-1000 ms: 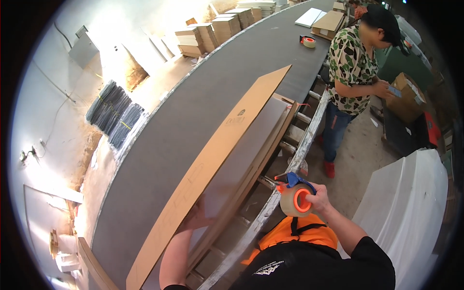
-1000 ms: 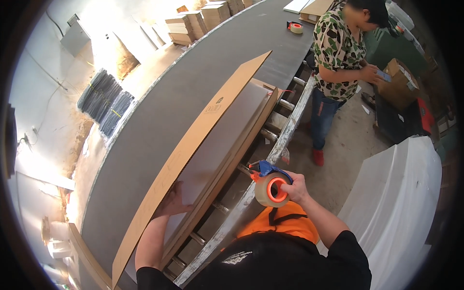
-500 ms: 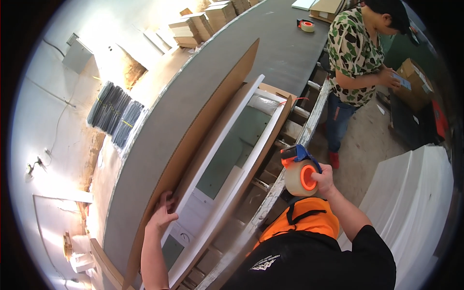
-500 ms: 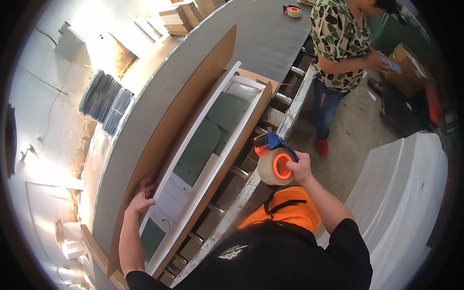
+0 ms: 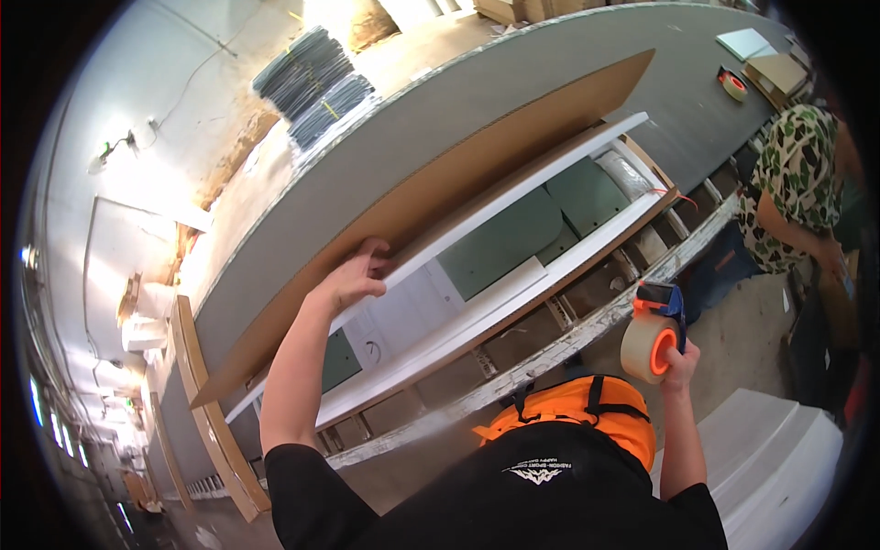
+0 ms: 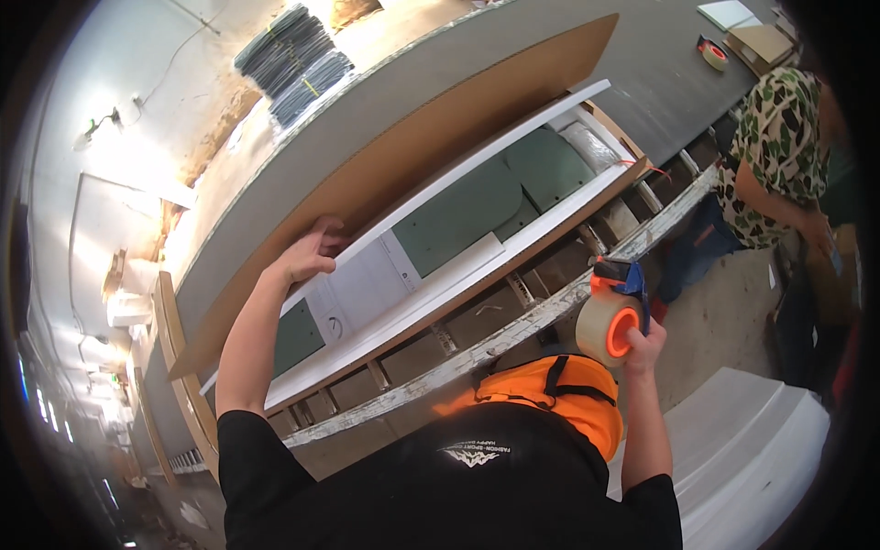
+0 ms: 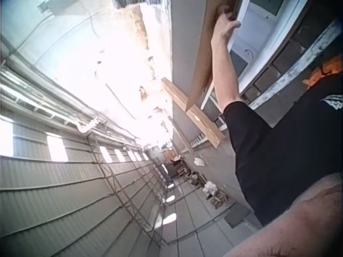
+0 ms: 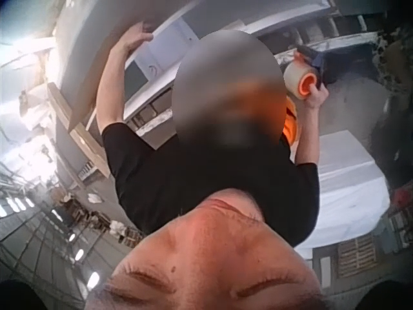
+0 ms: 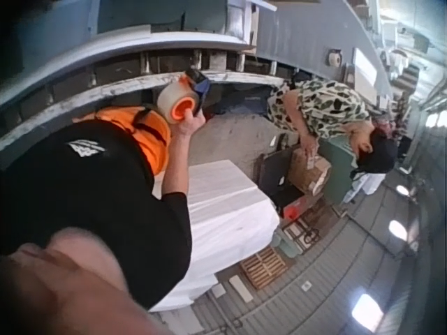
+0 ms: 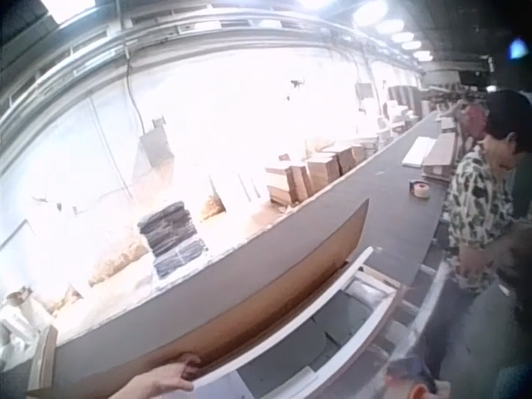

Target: The person uses a tape dispenser to seal cardboard boxes containing furniture components on a conveyor belt. They apply tape along the seams, press it down by hand, and move the boxes along the line.

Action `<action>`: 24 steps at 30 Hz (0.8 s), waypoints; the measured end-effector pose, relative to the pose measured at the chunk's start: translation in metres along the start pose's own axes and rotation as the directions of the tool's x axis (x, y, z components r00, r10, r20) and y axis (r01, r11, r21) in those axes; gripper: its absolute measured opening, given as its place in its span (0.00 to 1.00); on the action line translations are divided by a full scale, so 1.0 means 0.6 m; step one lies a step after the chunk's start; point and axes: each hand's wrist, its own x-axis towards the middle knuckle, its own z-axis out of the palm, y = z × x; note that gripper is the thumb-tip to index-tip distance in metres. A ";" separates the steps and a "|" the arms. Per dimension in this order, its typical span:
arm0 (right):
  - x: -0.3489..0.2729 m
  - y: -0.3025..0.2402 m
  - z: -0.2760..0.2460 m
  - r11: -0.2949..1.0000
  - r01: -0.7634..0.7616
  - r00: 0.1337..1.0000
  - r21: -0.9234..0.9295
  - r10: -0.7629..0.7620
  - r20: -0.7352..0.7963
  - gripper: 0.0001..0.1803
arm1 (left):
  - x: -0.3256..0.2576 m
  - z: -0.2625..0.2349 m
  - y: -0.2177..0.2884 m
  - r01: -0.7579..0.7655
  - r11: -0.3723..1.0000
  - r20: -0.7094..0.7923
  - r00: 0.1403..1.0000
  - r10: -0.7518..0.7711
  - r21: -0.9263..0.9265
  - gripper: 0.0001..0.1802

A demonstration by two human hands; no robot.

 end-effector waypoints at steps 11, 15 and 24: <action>0.007 0.009 -0.007 1.000 -0.005 1.000 0.027 0.005 -0.001 0.16 | -0.006 0.023 0.003 0.027 0.999 -0.023 0.999 -0.026 0.043 0.46; 0.007 0.014 0.020 0.998 -0.008 1.000 0.068 0.007 0.005 0.13 | -0.004 0.065 -0.046 -0.041 0.977 -0.031 0.998 0.048 0.207 0.51; 0.029 -0.017 0.015 0.999 0.039 0.997 0.032 -0.037 -0.069 0.12 | -0.015 0.236 -0.037 0.049 0.736 -0.222 0.965 0.140 0.676 0.52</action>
